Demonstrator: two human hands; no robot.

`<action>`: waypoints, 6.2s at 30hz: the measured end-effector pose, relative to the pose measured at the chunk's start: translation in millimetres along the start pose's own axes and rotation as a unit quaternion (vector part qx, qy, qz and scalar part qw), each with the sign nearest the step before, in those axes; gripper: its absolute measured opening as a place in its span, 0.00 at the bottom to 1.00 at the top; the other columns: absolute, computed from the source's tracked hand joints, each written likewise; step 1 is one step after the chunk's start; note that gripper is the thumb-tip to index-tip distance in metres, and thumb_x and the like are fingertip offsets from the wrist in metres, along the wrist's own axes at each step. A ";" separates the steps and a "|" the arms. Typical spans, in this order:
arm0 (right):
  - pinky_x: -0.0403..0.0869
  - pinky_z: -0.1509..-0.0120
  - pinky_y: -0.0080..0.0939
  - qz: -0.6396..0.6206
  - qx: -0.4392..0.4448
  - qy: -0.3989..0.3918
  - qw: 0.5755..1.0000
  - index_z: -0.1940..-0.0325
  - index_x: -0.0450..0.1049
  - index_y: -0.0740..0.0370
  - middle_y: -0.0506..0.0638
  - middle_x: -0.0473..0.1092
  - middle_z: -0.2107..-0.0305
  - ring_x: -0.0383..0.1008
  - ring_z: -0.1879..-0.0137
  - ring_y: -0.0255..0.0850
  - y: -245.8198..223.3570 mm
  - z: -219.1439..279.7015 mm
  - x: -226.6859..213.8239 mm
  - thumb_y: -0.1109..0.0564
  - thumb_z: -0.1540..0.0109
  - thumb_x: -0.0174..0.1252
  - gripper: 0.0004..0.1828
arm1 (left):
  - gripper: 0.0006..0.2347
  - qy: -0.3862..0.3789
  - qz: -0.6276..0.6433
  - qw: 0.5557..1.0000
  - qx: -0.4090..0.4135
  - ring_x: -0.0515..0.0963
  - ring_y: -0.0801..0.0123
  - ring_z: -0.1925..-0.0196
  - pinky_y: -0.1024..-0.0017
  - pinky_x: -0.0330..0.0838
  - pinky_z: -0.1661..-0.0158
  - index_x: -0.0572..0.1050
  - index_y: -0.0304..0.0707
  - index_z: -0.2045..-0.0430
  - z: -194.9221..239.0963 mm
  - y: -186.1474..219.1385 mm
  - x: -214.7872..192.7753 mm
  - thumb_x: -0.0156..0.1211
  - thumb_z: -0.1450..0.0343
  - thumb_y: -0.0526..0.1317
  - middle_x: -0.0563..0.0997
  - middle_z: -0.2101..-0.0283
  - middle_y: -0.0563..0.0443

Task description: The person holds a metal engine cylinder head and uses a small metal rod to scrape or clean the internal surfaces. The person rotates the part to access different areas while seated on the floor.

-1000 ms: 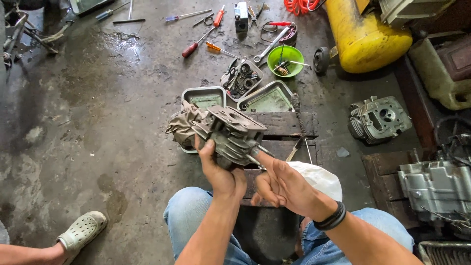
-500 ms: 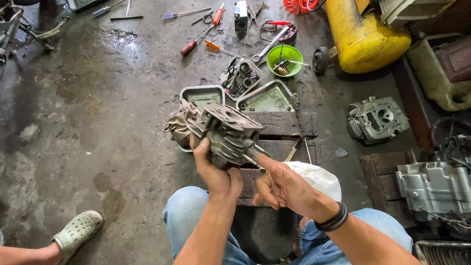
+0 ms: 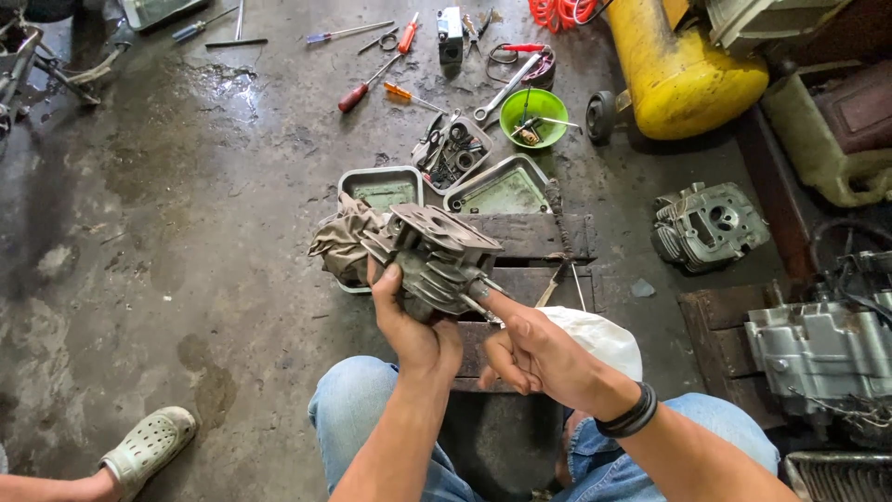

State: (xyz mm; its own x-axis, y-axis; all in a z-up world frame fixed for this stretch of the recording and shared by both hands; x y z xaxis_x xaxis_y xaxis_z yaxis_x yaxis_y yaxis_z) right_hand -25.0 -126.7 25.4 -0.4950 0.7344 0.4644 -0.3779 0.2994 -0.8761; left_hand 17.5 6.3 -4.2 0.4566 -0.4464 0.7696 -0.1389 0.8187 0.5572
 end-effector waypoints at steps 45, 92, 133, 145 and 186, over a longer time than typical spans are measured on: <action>0.66 0.81 0.59 0.792 0.034 0.158 0.589 0.34 0.66 0.48 0.50 0.69 0.89 0.71 0.82 0.60 13.1 2.0 -12.0 0.44 0.37 0.49 0.27 | 0.30 0.101 -0.066 0.991 -0.053 0.75 0.55 0.49 0.58 0.72 0.53 0.64 0.48 0.37 8.2 2.6 6.2 0.55 0.39 0.38 0.74 0.46 0.43; 0.65 0.76 0.41 0.918 -0.039 0.196 0.341 0.26 0.61 0.32 0.39 0.67 0.84 0.74 0.82 0.41 23.8 7.0 -4.9 0.39 0.38 0.55 0.34 | 0.28 0.130 -0.039 0.989 -0.062 0.77 0.53 0.55 0.57 0.73 0.60 0.65 0.52 0.39 9.1 15.9 13.7 0.56 0.38 0.36 0.76 0.50 0.40; 0.59 0.65 0.42 0.443 0.210 0.086 0.868 0.18 0.47 0.41 0.46 0.64 0.84 0.58 0.74 0.39 -20.3 0.9 8.0 0.49 0.38 0.56 0.45 | 0.27 0.133 -0.057 0.985 -0.095 0.75 0.54 0.60 0.57 0.69 0.64 0.63 0.56 0.37 3.4 20.6 10.2 0.53 0.35 0.39 0.74 0.54 0.42; 0.73 0.59 0.38 0.323 0.229 0.103 0.913 0.17 0.47 0.35 0.49 0.68 0.85 0.74 0.74 0.39 -16.6 -2.4 9.8 0.56 0.38 0.54 0.46 | 0.28 0.130 -0.059 0.982 -0.120 0.74 0.53 0.61 0.58 0.68 0.63 0.64 0.58 0.35 9.9 25.8 14.5 0.52 0.35 0.39 0.73 0.55 0.41; 0.82 0.59 0.49 0.012 0.188 0.139 0.972 0.18 0.40 0.52 0.49 0.55 0.94 0.55 0.86 0.36 16.5 0.8 0.3 0.62 0.42 0.55 0.51 | 0.31 0.154 -0.012 0.985 -0.072 0.75 0.52 0.48 0.57 0.70 0.55 0.64 0.58 0.33 15.7 38.8 18.5 0.51 0.37 0.40 0.75 0.43 0.42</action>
State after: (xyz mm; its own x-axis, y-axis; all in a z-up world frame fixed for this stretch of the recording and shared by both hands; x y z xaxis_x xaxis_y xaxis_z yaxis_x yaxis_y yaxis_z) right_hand -32.0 -122.0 11.2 -0.2969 0.8902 0.3456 -0.6540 0.0741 -0.7528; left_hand 6.7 24.1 36.5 0.7070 -0.3527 0.6130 -0.0085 0.8625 0.5060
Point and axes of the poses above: each hand's wrist, its own z-axis away from the middle knuckle, its own x-axis out of the palm, y = z × x, the point moved 2 cm from there along -z, towards the middle knuckle
